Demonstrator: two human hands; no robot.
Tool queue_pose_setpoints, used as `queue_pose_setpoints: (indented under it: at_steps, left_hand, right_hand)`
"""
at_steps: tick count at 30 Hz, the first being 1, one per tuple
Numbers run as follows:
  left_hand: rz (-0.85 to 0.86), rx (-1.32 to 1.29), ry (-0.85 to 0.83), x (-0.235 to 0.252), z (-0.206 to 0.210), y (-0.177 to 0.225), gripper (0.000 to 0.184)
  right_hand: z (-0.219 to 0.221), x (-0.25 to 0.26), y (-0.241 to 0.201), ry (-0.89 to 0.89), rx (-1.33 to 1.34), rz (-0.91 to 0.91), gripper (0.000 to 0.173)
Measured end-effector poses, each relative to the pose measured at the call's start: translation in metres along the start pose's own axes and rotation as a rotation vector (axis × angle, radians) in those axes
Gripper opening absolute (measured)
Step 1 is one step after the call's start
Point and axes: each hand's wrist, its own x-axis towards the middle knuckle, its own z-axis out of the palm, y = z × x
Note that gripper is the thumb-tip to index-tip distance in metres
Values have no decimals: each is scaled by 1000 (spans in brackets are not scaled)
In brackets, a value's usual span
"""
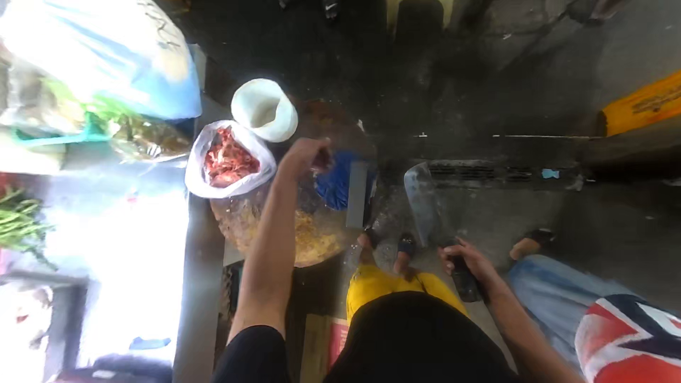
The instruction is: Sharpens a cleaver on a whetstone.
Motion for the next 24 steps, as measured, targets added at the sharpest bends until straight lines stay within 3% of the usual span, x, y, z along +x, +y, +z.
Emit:
queue_pose_setpoints:
  at_steps: [4, 9, 15, 18, 22, 24]
  left_hand:
    - [-128, 13, -76, -7, 58, -45, 52]
    - [-186, 146, 18, -48, 89, -66, 50]
    - [72, 347, 231, -65, 79, -80, 43]
    - [205, 434, 307, -62, 90, -51, 39]
    - [451, 727, 222, -57, 124, 31, 42]
    - [658, 817, 387, -19, 147, 73, 43]
  right_hand:
    - [-19, 2, -6, -90, -101, 91, 28]
    - [-23, -14, -6, -142, -218, 128, 31]
    - [-21, -13, 12, -292, -314, 189, 35]
    - [-27, 3, 28, -411, -311, 234, 31]
    - [-28, 22, 40, -459, -403, 215, 24]
    - [-8, 21, 25, -421, -468, 259, 9]
